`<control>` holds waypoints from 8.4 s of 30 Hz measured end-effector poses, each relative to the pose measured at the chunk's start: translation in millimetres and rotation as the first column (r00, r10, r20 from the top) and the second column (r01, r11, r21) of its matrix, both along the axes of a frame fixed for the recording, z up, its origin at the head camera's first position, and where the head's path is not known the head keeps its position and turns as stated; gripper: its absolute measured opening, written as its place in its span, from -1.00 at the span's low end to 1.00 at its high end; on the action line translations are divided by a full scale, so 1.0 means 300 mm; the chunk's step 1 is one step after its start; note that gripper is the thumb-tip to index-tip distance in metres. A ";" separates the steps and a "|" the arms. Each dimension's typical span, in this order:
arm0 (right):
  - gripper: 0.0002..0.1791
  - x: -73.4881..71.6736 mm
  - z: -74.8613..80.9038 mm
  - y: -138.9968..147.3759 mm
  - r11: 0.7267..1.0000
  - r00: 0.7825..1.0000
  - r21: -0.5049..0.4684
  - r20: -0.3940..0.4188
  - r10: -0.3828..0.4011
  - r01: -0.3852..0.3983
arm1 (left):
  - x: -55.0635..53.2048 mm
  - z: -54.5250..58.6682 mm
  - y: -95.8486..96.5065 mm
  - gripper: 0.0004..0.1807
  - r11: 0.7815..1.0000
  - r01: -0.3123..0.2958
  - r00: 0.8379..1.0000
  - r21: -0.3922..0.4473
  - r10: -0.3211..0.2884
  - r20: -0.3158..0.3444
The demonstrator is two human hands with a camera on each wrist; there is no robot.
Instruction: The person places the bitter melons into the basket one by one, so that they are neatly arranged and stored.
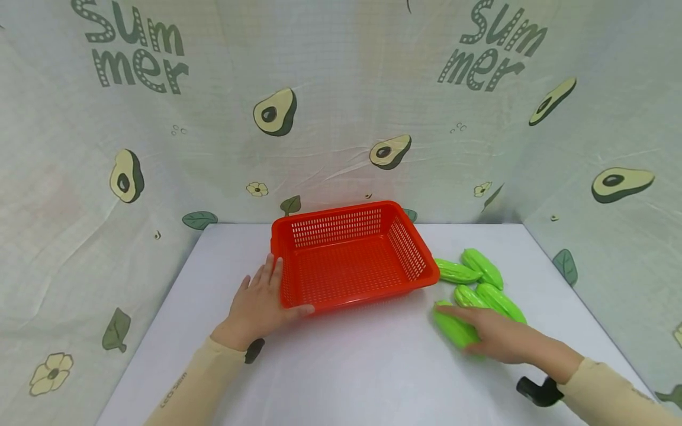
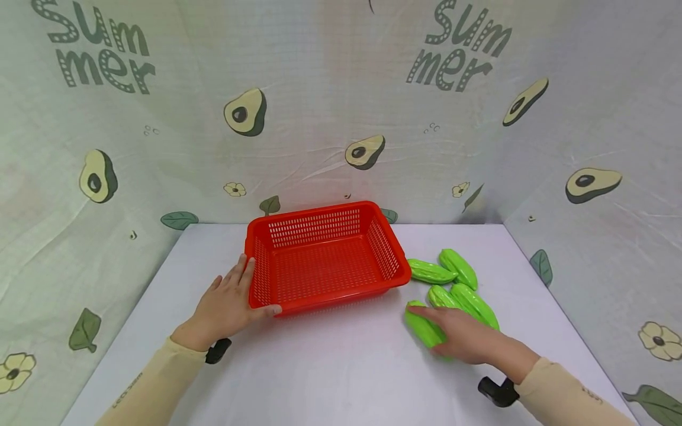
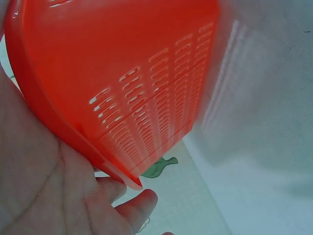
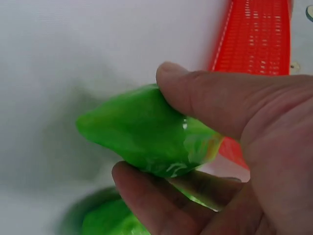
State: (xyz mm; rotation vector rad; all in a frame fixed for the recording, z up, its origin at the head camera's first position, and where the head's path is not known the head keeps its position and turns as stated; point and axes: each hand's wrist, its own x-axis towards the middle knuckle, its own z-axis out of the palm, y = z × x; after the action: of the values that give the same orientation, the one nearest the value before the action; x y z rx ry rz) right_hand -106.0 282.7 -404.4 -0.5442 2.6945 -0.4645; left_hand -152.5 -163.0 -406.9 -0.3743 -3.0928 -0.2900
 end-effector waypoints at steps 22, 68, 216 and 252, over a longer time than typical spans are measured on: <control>-0.04 -0.084 0.374 -0.013 0.997 0.985 0.005 -0.153 0.081 -0.081 | 0.003 0.005 -0.001 0.38 1.000 0.002 1.000 0.001 -0.002 0.005; -0.13 -0.700 0.039 -0.886 0.965 0.942 -0.161 0.234 0.239 -0.205 | -0.023 -0.014 -0.006 0.37 0.999 -0.035 0.999 -0.025 0.036 0.028; -0.05 -0.046 -0.085 0.134 0.997 0.995 0.034 -0.079 -0.069 0.072 | -0.016 -0.029 -0.006 0.38 0.999 -0.031 1.000 0.035 0.031 -0.004; 0.02 -0.098 0.247 0.063 0.994 0.994 -0.110 -0.110 -0.008 -0.004 | -0.002 -0.014 -0.009 0.39 0.998 -0.039 0.999 0.041 0.039 0.005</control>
State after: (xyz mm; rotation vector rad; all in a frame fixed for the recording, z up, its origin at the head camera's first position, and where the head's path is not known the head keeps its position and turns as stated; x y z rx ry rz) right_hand -135.5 301.5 -330.2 -0.6147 2.7866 -0.6037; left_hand -153.0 -165.7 -411.0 -0.3128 -3.0890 -0.3531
